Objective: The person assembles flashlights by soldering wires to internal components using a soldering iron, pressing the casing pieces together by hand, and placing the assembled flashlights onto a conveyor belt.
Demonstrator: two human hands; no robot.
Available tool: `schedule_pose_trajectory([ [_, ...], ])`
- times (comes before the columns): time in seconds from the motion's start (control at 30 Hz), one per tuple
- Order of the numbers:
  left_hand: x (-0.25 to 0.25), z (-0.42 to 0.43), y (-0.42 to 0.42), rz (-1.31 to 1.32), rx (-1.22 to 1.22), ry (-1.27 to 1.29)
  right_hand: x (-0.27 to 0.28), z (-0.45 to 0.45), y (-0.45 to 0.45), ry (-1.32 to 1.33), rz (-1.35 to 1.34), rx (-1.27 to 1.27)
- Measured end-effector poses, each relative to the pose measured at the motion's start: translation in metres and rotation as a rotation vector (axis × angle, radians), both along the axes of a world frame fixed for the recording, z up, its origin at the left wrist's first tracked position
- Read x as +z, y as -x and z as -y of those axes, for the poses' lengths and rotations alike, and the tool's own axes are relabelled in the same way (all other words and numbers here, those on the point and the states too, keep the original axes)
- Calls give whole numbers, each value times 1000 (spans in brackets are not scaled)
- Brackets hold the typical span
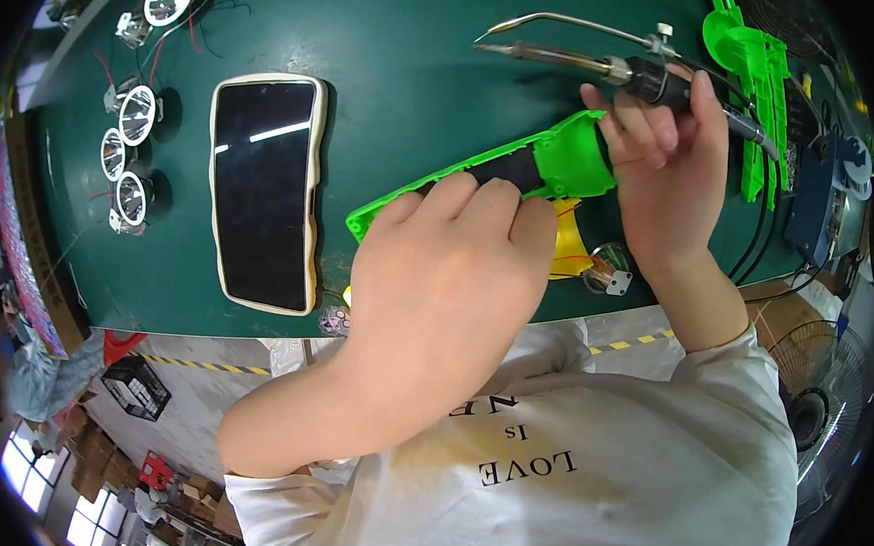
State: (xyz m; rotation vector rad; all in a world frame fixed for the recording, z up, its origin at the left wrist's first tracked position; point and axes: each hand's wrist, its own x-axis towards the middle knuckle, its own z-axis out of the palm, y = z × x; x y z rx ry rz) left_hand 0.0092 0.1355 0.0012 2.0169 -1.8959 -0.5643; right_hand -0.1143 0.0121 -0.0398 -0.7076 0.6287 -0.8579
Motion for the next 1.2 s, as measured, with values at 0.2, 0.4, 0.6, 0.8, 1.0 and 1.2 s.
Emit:
schedule_pose_trajectory([
  [0.2, -16, -1, 6, 61, 73, 151, 7, 8, 4, 158, -116, -59],
  [0.4, -25, -1, 16, 39, 243, 281, 28, 30, 28, 640, -191, -190],
  [0.6, -25, -2, 14, 18, 228, 244, 32, 23, 37, 870, -386, -137],
  [0.8, -19, 1, 10, -21, 246, 127, 38, 17, 42, 1101, -551, 137],
  [1.0, -12, 7, 9, -16, 306, -23, 29, 7, 32, 1065, -425, 49],
  [1.2, -10, 8, 8, -9, 303, -42, 34, 11, 32, 1177, -472, 239],
])
